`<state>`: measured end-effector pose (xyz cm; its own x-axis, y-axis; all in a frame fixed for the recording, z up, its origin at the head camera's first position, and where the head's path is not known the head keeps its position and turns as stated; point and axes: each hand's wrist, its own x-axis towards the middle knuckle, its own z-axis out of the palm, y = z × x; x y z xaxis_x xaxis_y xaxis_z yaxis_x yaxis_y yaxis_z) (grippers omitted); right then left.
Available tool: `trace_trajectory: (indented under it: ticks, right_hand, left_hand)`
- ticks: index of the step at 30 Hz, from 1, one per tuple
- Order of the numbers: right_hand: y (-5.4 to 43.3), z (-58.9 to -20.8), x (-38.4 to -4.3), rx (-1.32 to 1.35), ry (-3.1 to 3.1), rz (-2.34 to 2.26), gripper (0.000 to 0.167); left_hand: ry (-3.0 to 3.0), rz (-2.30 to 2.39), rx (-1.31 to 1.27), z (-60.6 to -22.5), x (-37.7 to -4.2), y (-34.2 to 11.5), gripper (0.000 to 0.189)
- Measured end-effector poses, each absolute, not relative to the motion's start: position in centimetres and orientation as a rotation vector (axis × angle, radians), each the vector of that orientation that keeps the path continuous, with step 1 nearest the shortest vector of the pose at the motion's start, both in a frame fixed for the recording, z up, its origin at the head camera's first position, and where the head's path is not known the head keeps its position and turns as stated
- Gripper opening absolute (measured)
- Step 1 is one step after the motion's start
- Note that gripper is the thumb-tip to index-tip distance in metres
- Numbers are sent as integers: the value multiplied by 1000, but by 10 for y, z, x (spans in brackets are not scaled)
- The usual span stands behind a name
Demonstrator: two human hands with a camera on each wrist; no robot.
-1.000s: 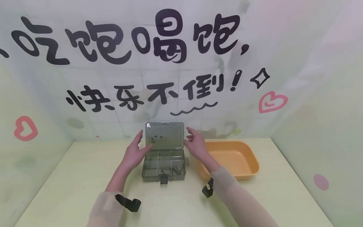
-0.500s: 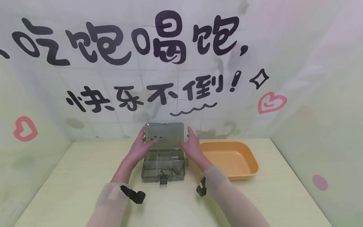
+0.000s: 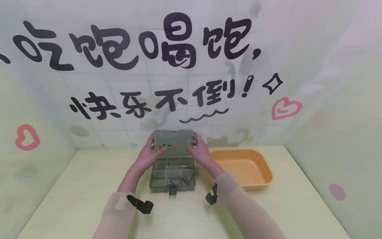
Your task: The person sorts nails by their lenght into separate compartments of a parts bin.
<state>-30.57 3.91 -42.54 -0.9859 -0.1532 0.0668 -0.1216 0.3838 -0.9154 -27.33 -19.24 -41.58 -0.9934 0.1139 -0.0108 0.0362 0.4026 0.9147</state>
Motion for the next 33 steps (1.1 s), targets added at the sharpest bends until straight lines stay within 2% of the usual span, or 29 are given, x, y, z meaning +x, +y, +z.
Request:
trace_trajectory:
  ticks: [9, 20, 33]
  right_hand:
    - [44, -410, -299, -220, 2490, -1891, 69]
    - [42, -415, -287, -349, 2552, -1930, 66]
    - [40, -424, -280, -321, 2599, -2085, 41]
  left_hand:
    - [2556, 1686, 89, -412, -268, -192, 98]
    - [2641, 1685, 127, -419, -256, -196, 100]
    - [2611, 1940, 141, -432, -245, -193, 89]
